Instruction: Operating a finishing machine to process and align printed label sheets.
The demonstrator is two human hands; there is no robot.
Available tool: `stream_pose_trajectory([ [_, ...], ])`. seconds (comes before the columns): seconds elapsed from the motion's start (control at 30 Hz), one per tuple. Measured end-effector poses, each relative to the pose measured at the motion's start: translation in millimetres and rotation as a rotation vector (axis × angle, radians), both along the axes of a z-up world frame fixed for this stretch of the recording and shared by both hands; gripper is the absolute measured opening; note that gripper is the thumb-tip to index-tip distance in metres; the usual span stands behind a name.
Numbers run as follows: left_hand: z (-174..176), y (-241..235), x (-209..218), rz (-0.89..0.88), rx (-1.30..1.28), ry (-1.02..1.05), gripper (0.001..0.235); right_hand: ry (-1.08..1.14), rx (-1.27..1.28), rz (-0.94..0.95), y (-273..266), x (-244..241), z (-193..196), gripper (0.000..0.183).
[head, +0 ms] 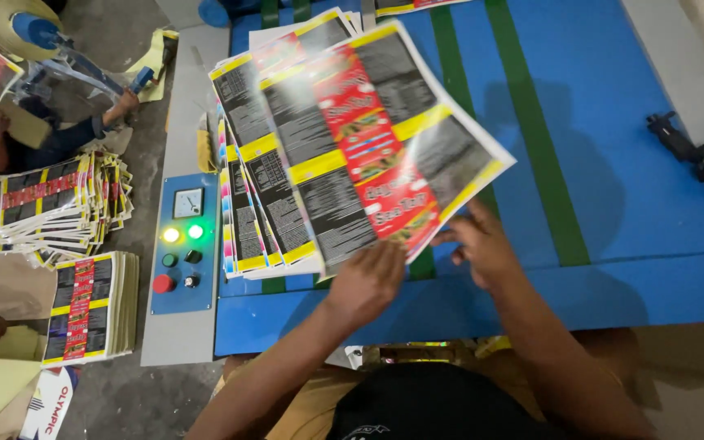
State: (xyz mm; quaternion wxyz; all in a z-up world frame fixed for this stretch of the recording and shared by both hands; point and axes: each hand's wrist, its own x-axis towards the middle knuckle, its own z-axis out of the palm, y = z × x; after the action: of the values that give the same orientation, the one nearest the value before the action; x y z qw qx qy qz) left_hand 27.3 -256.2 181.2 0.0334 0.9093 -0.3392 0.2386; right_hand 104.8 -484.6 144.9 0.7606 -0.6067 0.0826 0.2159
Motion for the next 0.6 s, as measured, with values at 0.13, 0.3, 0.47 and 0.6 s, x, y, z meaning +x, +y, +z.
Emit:
stream_pose_trajectory([
  [0.13,7.4,-38.3,25.3,-0.063,0.128,0.021,0.040,0.037,-0.043,-0.046,-28.8,2.6,24.8,0.055],
  [0.3,0.6,-59.0,65.5,-0.134,0.219,-0.044,0.032,-0.018,-0.107,-0.168,-59.7,22.9,2.5,0.043],
  [0.47,-11.9,-50.8,88.9,-0.105,0.185,0.124,0.053,-0.237,-0.168,-0.401,-81.1,77.0,-61.1,0.026],
  [0.6,-19.5,1.1,65.9,0.346,-0.129,0.376,0.111,-0.299,-0.030,-0.545,-127.8,141.3,-106.2,0.021],
])
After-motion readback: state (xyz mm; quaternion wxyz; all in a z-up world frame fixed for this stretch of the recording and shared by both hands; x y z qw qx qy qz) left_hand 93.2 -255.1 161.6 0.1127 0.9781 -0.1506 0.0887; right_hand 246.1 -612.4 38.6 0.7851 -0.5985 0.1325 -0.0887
